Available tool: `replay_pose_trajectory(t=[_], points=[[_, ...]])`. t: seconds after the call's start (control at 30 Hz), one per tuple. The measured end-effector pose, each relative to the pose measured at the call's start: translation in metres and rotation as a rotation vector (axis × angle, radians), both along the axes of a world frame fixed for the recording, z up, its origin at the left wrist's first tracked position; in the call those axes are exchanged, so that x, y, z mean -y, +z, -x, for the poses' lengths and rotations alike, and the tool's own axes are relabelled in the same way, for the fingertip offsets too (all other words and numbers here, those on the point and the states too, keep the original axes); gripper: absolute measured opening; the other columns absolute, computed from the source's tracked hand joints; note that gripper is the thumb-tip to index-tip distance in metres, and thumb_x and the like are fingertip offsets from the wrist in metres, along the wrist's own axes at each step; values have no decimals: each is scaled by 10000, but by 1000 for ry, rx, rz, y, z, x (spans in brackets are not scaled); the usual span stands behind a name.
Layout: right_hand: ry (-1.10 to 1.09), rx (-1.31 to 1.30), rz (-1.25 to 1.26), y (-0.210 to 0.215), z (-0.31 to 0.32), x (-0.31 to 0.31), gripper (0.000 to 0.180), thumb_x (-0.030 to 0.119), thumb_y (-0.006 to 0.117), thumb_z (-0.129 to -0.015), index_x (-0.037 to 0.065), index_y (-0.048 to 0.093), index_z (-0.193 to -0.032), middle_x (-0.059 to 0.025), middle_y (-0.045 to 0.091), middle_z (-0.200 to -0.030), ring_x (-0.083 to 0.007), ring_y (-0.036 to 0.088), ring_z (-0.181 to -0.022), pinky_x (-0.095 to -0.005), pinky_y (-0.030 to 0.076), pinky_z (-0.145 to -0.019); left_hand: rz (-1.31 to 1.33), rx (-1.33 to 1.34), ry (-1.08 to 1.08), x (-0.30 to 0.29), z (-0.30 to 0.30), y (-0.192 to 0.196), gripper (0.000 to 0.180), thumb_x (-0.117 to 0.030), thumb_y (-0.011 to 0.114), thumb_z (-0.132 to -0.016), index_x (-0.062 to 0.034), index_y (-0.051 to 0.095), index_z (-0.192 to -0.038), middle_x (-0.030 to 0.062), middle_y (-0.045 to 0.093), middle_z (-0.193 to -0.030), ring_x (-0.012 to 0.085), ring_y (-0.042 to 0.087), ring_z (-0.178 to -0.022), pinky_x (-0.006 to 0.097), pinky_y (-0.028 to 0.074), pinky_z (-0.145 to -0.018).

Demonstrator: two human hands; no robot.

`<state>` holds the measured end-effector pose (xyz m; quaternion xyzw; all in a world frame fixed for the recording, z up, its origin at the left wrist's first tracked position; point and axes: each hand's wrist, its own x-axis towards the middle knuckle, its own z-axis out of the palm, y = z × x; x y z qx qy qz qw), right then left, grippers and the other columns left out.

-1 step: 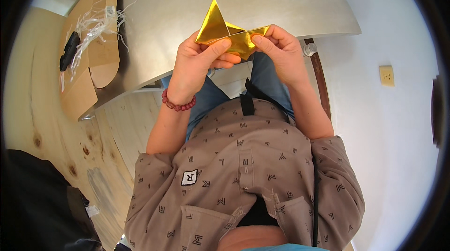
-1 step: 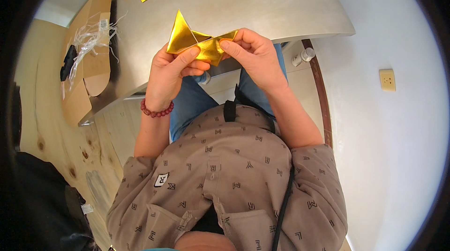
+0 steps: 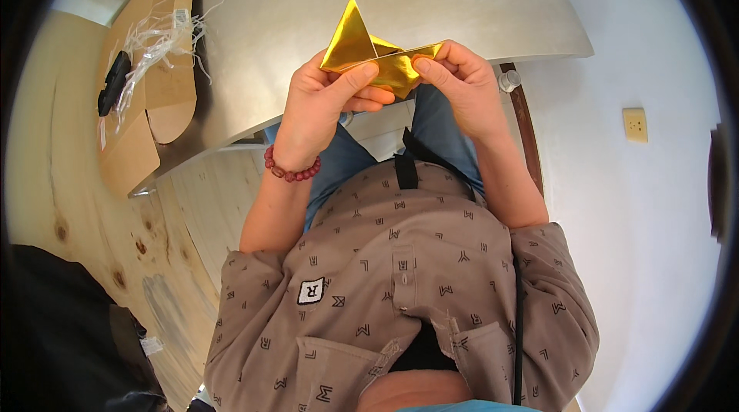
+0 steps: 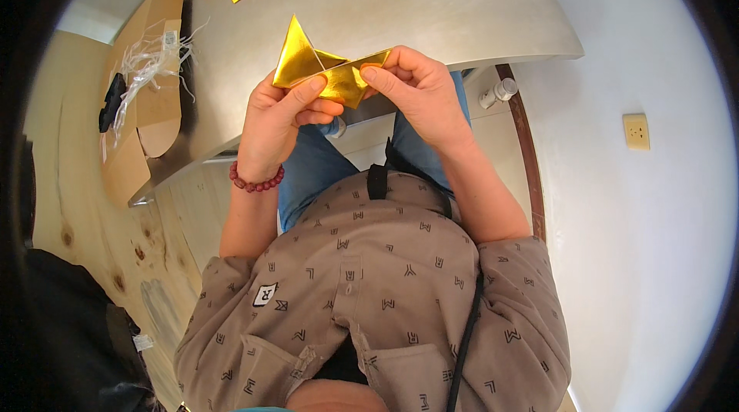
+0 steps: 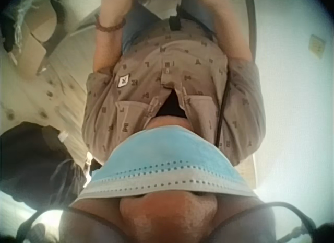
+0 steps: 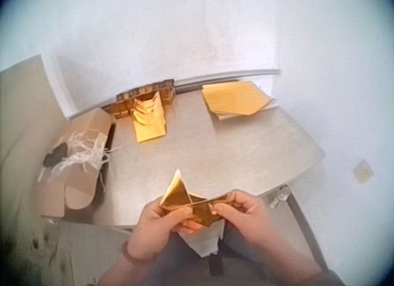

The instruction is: The person folds a gold sheet of paper into a small triangular packet by hand, pressing creases and tucking flaps. They place the finished packet on a growing stack and repeat the process with another sheet.

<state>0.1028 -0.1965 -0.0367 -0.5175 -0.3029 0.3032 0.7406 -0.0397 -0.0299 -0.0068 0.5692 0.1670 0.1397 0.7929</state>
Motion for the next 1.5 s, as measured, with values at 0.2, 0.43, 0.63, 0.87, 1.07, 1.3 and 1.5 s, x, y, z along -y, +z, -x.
replay_pose_trajectory(t=[0.2,0.43,0.63,0.87,1.07,1.3,1.5], points=[[64,52,24,1,-5,4,140,140,708,-1002,11,695,-950,-47,720,-889,-107,682,-806,-252,527,-743,114,35,-48,-5,3,3,245,-136,656,-1019,5,662,-1218,125,755,-1023,198,771,-784,262,637,-625],[108,-137,62,5,1,7,179,158,719,-995,-12,696,-1047,-64,728,-961,-140,706,-837,-283,568,-793,68,34,24,1,-1,3,222,-144,669,-1002,-5,684,-1174,111,757,-988,199,758,-710,260,597,-559],[156,-112,74,2,-1,8,216,153,708,-999,-16,699,-1134,-72,731,-991,-145,714,-856,-282,579,-816,93,-44,5,-4,-2,5,207,-136,684,-977,-8,690,-1139,102,759,-942,176,738,-643,233,533,-496],[151,-250,98,-2,6,8,259,154,719,-991,-5,689,-1192,-67,730,-1014,-144,706,-887,-280,574,-806,31,-17,45,2,-5,3,182,-144,685,-977,-21,695,-1110,82,761,-925,155,725,-614,224,502,-484],[229,-247,111,-1,-5,9,292,147,732,-980,1,684,-1228,-60,733,-1050,-140,698,-883,-281,568,-822,76,-33,34,2,-7,4,182,-153,685,-981,-21,695,-1106,76,760,-918,140,719,-603,202,469,-460],[268,-259,87,-2,0,9,301,157,730,-983,-5,680,-1232,-59,725,-1072,-130,690,-892,-267,559,-820,2,15,63,5,-7,3,174,-160,700,-975,-31,698,-1092,69,759,-903,131,714,-597,198,463,-462],[310,-347,133,-3,-11,9,303,155,728,-981,-1,672,-1235,-51,718,-1047,-127,679,-879,-264,552,-808,48,-6,38,1,-11,5,169,-161,704,-970,-34,701,-1082,63,756,-891,124,708,-585,192,442,-445]])
